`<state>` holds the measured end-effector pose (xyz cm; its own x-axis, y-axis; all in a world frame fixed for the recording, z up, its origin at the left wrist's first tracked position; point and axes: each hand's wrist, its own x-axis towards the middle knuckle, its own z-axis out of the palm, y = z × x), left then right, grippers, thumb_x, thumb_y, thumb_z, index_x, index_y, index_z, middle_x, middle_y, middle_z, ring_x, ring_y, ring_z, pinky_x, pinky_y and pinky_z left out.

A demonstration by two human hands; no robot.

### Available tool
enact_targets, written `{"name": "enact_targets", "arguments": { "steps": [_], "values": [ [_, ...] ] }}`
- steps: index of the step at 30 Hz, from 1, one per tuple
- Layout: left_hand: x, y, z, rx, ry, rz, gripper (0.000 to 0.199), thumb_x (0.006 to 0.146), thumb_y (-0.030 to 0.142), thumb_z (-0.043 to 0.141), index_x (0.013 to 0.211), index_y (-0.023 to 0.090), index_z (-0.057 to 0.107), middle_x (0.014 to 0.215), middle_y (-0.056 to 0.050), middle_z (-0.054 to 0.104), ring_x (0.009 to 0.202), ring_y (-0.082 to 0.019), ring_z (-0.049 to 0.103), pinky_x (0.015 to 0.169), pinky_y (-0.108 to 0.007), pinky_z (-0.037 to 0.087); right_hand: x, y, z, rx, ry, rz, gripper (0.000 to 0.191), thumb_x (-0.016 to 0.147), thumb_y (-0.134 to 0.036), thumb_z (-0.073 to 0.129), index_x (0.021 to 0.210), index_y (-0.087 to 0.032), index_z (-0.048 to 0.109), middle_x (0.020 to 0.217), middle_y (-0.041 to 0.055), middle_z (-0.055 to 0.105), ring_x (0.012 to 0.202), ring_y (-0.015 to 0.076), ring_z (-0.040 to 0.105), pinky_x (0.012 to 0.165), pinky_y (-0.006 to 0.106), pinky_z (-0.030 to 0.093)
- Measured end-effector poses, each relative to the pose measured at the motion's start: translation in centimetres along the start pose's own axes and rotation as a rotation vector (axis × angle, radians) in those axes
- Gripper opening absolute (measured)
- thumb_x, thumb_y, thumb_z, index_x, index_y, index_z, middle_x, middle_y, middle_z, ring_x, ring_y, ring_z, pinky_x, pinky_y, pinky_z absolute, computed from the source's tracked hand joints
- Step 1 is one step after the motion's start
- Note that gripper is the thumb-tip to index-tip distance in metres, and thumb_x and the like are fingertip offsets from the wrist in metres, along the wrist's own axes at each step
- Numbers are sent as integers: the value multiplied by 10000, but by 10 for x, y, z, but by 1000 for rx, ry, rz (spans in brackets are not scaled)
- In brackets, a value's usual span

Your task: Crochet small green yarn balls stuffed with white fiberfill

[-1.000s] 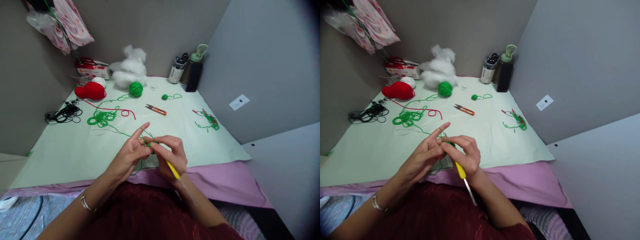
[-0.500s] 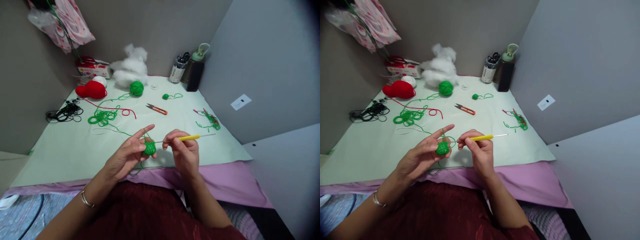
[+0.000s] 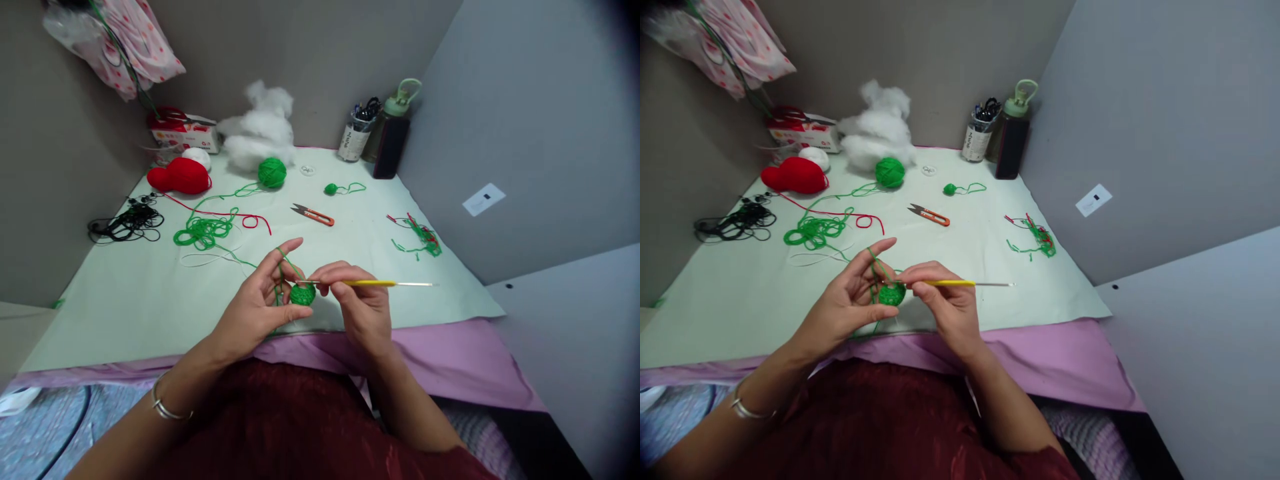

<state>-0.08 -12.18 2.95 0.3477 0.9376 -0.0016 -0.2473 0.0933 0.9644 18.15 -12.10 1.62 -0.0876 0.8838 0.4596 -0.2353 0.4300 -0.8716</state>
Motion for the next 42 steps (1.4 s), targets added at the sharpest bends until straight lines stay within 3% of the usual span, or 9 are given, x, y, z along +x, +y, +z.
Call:
{"name": "enact_targets", "arguments": {
  "steps": [5, 13, 19, 26, 29, 33, 36, 39, 42],
  "values": [
    [-1, 3, -1, 132, -1, 32, 878, 771, 186, 869, 1525, 339, 445, 1001, 14, 580, 961, -148, 572, 807, -272, 439, 2, 3, -6, 142, -28, 112, 126, 995, -300, 640, 982, -273, 762, 924, 15, 742, 800, 150, 629, 729, 310, 507],
    [-2, 4, -3, 235, -11, 52, 832, 794, 184, 841, 1514, 331, 450, 974, 23, 591, 904, -140, 552, 788, -289, 438, 7, -12, -16, 15, -154, 83, 176, 1034, -269, 568, 1002, -247, 740, 946, 29, 742, 846, 157, 665, 767, 320, 530],
    [-1, 6, -2, 276, -7, 33, 831, 785, 173, 834, 1515, 288, 453, 944, 31, 599, 779, -117, 497, 754, -286, 432, 8, -22, -22, -244, -277, -22, 186, 1038, -185, 538, 1047, -230, 718, 981, 34, 723, 939, 158, 687, 854, 338, 542],
    [3, 5, -4, 266, 18, -3, 836, 742, 180, 858, 1489, 275, 494, 922, 33, 592, 784, -121, 516, 753, -279, 436, 9, -19, -18, -500, -355, -267, 141, 1018, -146, 556, 1068, -214, 669, 962, 51, 726, 929, 176, 679, 829, 369, 563],
    [2, 1, -2, 200, 64, -14, 824, 728, 228, 886, 1466, 267, 520, 928, 25, 592, 806, -127, 534, 743, -268, 445, 6, -14, -12, -597, -297, -389, 171, 1011, -132, 555, 1107, -218, 667, 987, 61, 737, 908, 179, 688, 789, 359, 580],
    [-5, -8, 13, 88, 209, 92, 650, 832, 301, 827, 1420, 262, 553, 998, -4, 617, 934, -140, 585, 851, -253, 476, -4, -5, -4, -942, -132, -663, 231, 950, -83, 630, 1129, -204, 712, 1029, 95, 732, 943, 200, 690, 794, 342, 603],
    [-9, -9, 22, -104, 166, 65, 611, 903, 319, 762, 1464, 307, 523, 1081, -17, 632, 978, -142, 616, 887, -254, 494, -11, 4, 0, -1047, -54, -804, 283, 889, -49, 700, 1120, -202, 752, 969, 81, 711, 908, 194, 676, 790, 318, 611],
    [-10, -6, 21, -370, 75, -107, 724, 834, 300, 831, 1491, 297, 527, 1025, -10, 631, 876, -117, 607, 814, -226, 496, -14, 9, 3, -886, 16, -763, 364, 894, -92, 722, 1207, -276, 745, 984, 53, 717, 924, 196, 687, 770, 330, 623],
    [-7, -2, 16, -494, 30, -228, 857, 712, 261, 922, 1486, 248, 552, 956, -8, 629, 849, -111, 596, 811, -210, 482, -11, 6, 4, -619, 19, -537, 375, 955, -128, 658, 1246, -354, 729, 989, 27, 722, 885, 174, 705, 718, 324, 621]
  ]
}}
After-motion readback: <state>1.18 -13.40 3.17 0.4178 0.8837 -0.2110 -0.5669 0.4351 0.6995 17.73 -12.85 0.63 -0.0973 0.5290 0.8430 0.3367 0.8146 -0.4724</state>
